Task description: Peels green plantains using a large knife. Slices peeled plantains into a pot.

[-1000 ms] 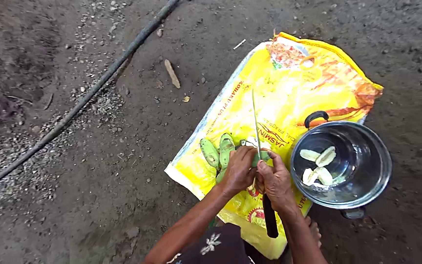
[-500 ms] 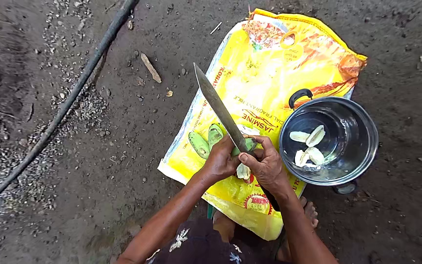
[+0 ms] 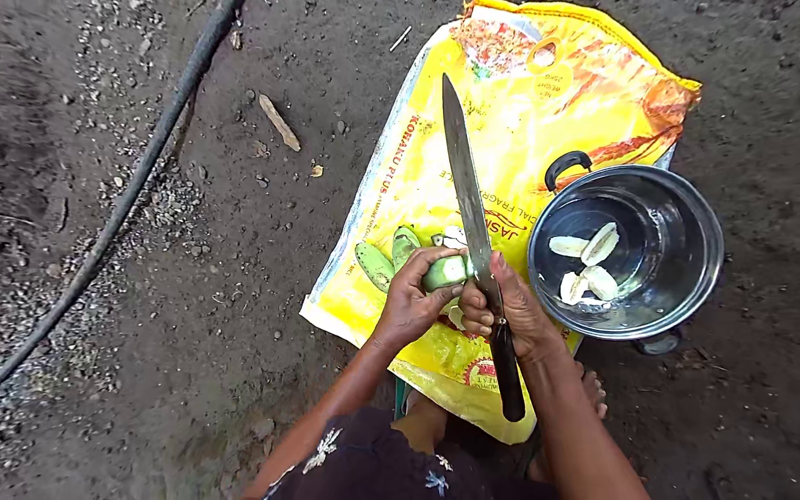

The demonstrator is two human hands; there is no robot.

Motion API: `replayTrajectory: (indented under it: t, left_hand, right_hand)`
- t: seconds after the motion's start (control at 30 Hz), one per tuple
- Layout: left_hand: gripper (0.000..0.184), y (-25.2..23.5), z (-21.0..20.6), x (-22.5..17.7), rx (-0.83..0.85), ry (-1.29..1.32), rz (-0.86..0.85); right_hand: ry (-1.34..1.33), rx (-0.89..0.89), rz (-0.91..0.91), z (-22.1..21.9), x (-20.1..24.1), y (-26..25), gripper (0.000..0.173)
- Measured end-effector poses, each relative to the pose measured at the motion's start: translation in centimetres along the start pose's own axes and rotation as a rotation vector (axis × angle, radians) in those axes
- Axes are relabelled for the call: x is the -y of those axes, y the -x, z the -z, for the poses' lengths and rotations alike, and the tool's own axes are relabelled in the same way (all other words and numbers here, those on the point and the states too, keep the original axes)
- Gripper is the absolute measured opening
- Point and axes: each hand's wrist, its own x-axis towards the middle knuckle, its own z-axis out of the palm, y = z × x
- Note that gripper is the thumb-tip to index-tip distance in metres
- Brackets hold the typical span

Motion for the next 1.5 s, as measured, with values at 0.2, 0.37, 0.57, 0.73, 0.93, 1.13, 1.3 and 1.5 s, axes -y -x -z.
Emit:
replayTrajectory:
  t: [0.2,0.37,0.57,0.73,0.93,1.13,1.3,1.5]
  left_hand:
    - [0.044,0.8,-0.3,0.4,-0.086,0.262,0.220]
    - [0.026,-0.3,-0.5,-0.1,-0.214,0.405,0.417]
    - [0.030,-1.8,0.0,-0.2,-0.451,0.790,0.545]
    - [0.031,-1.7,0.2,-1.0,-0.468,0.840,0.535]
    - [0.031,-1.6,0.7,-1.4,-0.481,0.868,0.522]
    - [0.033,-1.5,0.9,-1.5,-0.504,0.792,0.540]
    - [0.038,-1.5,1.2,-1.1,-0.466,0.747,0.560]
    - [0.037,-1.6,1.2,-1.3,-0.461,0.737,0.664]
  right_hand:
    - [-0.243,0.132,-0.123,0.4,-0.5,-0.5,0.052]
    - [0.232,-0.166,0.038,-0.5,-1.0,-0.1,0.045]
    - [0.884,-0.210,0.131,-1.5,-2.1,0.5,0.062]
    - [1.119,-0.251,0.179,-0.8,-3.6,-0.1,0.076]
    - [1.192,-0.256,0.189,-1.3,-3.8,-0.4,0.071]
    - [1.156,-0.229,0.117,-1.0,-3.5,-0.6,0.072]
    - [1.203,-0.212,0.106,-0.7,-3.7,-0.6,0.071]
    - [1.187,-0.246,0.246,0.0,-4.8,-0.7,0.064]
